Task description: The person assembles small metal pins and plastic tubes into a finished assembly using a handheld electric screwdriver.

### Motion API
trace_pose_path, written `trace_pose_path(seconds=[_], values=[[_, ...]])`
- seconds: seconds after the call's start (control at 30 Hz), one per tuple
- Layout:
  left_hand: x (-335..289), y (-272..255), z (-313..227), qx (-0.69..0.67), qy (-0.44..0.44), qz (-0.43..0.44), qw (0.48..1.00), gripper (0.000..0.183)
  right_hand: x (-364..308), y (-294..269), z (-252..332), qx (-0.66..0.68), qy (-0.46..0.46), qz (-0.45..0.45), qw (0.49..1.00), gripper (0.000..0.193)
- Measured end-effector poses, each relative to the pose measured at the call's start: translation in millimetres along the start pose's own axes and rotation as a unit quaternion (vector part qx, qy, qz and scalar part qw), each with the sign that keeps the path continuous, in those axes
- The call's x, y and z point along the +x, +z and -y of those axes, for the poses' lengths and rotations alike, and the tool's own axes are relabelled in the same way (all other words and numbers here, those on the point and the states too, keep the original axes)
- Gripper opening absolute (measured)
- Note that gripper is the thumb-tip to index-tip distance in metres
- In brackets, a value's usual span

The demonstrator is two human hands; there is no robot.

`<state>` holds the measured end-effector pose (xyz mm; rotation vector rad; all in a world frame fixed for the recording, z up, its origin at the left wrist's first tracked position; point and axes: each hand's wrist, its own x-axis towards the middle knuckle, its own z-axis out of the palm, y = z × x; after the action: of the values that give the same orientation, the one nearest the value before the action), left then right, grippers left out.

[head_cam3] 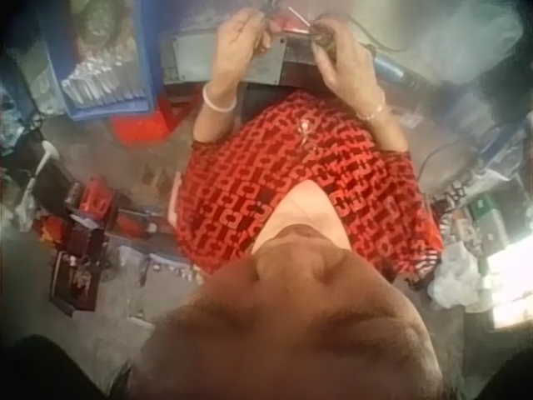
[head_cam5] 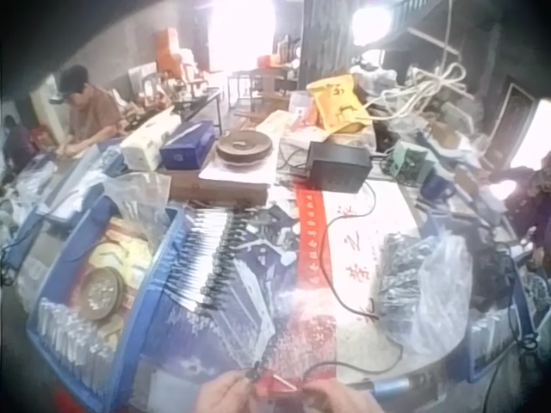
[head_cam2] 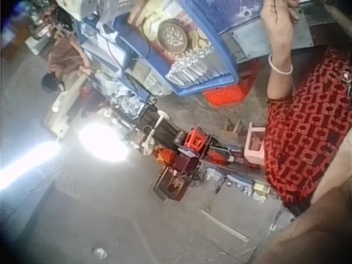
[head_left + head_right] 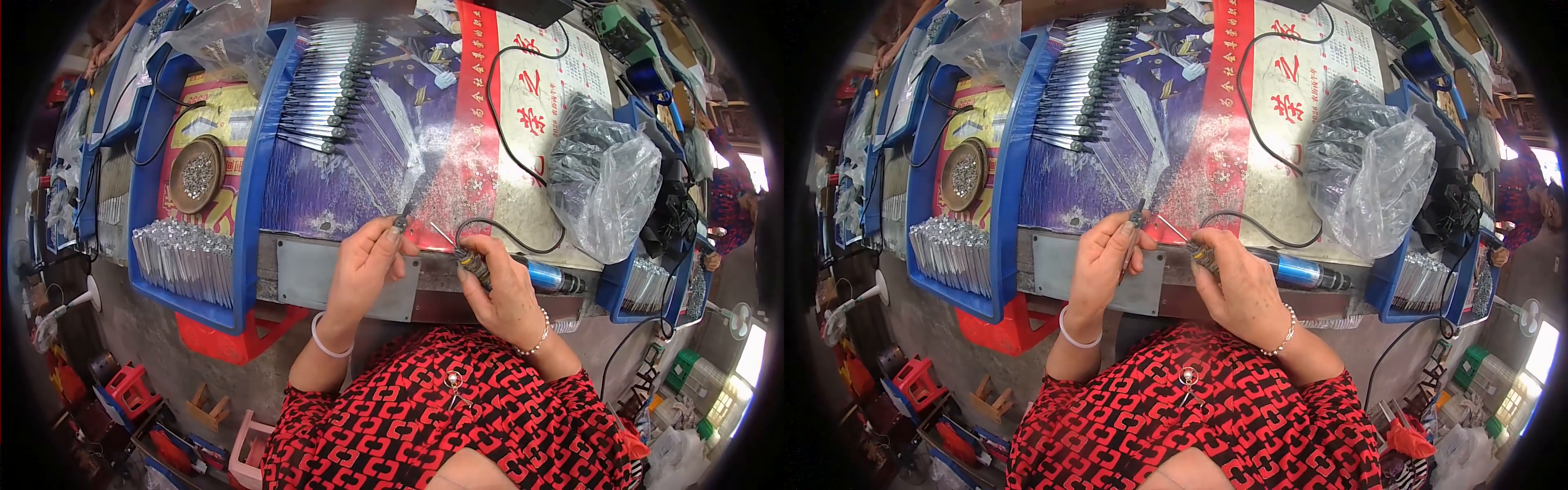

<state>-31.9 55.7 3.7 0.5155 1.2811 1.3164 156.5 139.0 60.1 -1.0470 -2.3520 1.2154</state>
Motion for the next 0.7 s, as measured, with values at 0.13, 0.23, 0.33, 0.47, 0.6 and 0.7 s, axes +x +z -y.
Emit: trace_pose_path(seconds=[0.13, 0.23, 0.33, 0.47, 0.6, 0.7], values=[[-0.7, 2.8, 1.7, -0.016, -0.004, -0.004, 1.0, 0.027, 7.0, 3.5, -1.0, 0.006, -0.005, 0.0, 1.0, 0.035], [-2.5, 5.5, 0.8, -0.005, 0.009, -0.011, 1.0, 0.025, 9.6, 7.4, -0.8, 0.006, -0.001, 0.034, 0.999, 0.039], [-4.9, 7.5, 2.6, 0.048, 0.037, -0.038, 0.997, 0.022, 9.3, 11.7, -0.5, -0.02, -0.002, 0.052, 0.998, 0.042], [-4.3, 10.2, 7.8, 0.365, 0.196, -0.145, 0.898, 0.02, 4.9, 10.6, -1.0, -0.03, -0.025, 0.056, 0.998, 0.042], [2.7, 6.9, 16.5, 0.489, 0.312, -0.17, 0.797, 0.028, 2.8, 5.0, 1.9, -0.009, -0.028, 0.066, 0.997, 0.039], [3.6, 7.9, 13.7, 0.523, 0.312, -0.164, 0.776, 0.028, 4.3, 1.8, 5.9, -0.004, -0.065, 0.063, 0.996, 0.036]])
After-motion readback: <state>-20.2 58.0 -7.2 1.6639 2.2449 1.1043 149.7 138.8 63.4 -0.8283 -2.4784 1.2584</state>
